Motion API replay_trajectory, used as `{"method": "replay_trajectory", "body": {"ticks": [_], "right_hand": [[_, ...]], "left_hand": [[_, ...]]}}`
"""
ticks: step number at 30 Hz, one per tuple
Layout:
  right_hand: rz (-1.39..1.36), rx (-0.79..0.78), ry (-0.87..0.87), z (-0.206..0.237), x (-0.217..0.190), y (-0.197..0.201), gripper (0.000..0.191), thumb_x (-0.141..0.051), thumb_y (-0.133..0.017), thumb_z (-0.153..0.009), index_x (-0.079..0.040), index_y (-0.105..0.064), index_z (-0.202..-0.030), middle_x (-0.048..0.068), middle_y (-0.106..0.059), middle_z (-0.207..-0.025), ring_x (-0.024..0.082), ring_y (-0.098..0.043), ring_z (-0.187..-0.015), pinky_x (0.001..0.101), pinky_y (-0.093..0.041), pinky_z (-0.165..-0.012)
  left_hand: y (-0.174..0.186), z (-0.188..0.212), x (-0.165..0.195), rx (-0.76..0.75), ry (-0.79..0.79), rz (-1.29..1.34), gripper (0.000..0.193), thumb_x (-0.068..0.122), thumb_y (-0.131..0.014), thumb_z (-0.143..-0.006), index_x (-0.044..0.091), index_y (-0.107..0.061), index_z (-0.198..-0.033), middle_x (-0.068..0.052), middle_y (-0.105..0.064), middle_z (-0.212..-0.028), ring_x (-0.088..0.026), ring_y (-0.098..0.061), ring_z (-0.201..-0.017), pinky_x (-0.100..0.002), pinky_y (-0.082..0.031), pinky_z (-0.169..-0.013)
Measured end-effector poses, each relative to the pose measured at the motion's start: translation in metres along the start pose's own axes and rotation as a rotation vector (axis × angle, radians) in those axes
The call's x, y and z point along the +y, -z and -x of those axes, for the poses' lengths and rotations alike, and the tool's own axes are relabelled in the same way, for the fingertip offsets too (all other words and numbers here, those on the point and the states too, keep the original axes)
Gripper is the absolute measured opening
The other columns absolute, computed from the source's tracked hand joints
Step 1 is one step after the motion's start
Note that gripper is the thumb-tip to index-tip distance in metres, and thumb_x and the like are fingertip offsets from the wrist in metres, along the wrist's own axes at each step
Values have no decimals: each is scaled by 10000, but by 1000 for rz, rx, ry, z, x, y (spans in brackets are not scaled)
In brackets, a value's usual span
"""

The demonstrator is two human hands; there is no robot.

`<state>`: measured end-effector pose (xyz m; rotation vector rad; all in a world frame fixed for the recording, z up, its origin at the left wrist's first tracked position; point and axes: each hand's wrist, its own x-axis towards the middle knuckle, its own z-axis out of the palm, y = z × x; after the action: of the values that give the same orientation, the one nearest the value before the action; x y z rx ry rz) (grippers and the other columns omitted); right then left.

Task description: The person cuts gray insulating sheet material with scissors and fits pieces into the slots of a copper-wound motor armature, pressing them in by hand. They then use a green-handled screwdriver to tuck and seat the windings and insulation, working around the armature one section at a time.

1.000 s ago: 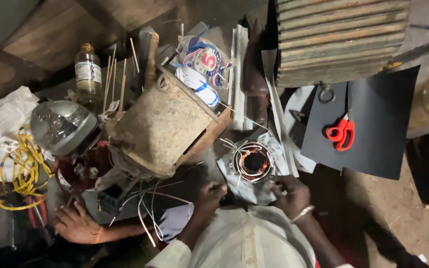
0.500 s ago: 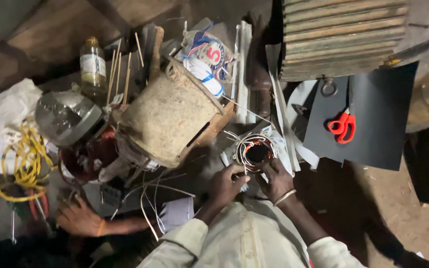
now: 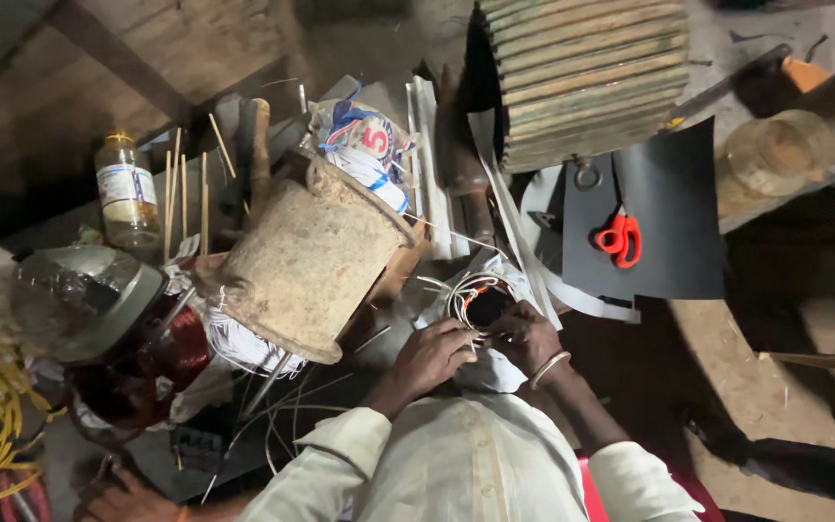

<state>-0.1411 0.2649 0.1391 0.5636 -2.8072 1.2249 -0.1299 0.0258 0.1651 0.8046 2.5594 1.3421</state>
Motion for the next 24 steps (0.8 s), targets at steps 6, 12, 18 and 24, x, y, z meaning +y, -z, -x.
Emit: {"method": "replay_trajectory", "body": {"ticks": [6,12,18,24], "right_hand": [[-83,4,-60,-4,-8,2,260,-168,-921,-645,-154,-797,-874,86,-683,-892,256,-700,-740,355,-575,-642],[-176,-143,-117,-6,-14,21,375,-113,-890,-646,-111,-750,-994,102,-645,-933,270,-669,-760,373,-566,-669],[-83,-67,-3,-6,-12,12,297,-164,-910,-697,-140,-773,-959,79,-685,-929,283,-660,-864,396,-558,-727],[103,-163,-135,-6,-21,3,186,-166,-824,-750,-202,-802,-931,75,-689,-996,281,-692,-893,404,-568,-742]], "left_hand": [[-6,-8,-8,-35,38,-95,180,166,-701,-897,119,-713,-1071,-96,-709,-1069,-336,-686,-945,-444,-554,-757],[-23,-11,1,156,33,-190,124,192,-711,-921,105,-625,-901,-115,-621,-899,-333,-653,-860,-467,-534,-723],[-23,-14,4,214,83,-74,121,157,-729,-890,108,-619,-895,-101,-622,-897,-338,-649,-868,-470,-525,-721],[-12,-21,12,226,144,-78,128,139,-760,-816,120,-663,-896,-110,-640,-872,-350,-658,-827,-478,-513,-686]]}}
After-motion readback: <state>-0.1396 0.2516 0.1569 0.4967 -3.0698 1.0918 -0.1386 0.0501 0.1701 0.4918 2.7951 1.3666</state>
